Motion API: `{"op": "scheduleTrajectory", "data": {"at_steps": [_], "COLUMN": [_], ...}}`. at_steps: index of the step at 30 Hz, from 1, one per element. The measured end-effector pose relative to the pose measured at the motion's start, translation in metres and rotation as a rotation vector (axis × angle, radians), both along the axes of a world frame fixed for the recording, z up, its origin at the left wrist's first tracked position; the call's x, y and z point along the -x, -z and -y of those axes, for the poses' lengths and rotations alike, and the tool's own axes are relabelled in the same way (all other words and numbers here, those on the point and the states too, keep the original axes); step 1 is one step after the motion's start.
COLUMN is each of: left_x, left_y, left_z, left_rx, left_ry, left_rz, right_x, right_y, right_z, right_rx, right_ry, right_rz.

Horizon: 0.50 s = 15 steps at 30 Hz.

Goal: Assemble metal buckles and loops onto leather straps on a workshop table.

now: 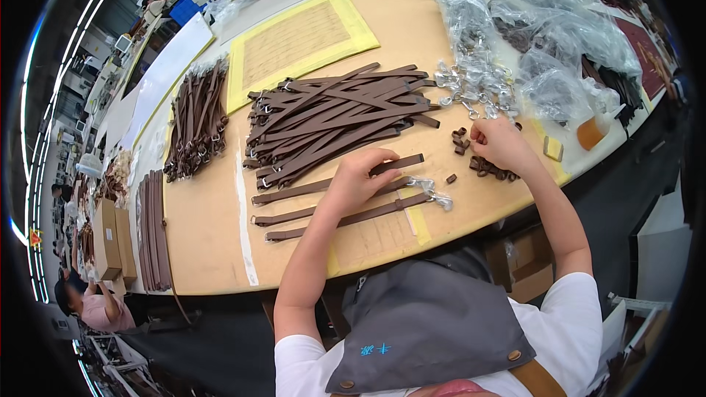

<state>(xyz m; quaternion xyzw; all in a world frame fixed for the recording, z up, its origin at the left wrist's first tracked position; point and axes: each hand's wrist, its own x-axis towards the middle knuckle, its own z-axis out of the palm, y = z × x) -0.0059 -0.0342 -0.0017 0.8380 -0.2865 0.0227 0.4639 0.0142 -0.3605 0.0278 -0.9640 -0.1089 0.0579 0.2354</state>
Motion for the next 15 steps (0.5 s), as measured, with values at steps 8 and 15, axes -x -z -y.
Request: {"op": "scheduleTrajectory", "data": {"at_steps": [8,15], "left_x": [0.007,0.011], "left_y": [-0.006,-0.01], "left_z": [0.0,0.0], "left_rx": [0.107,0.18], "left_ry": [-0.033,-0.053], "left_rz": [0.009,0.042], "right_x": [0.001,0.015], "right_y": [-0.013,-0.018], "right_z": [-0.023,-0.066], "right_rx": [-0.523,-0.928], "right_ry": [-0.1,-0.27], "right_rz": [-0.257,-0.324]}}
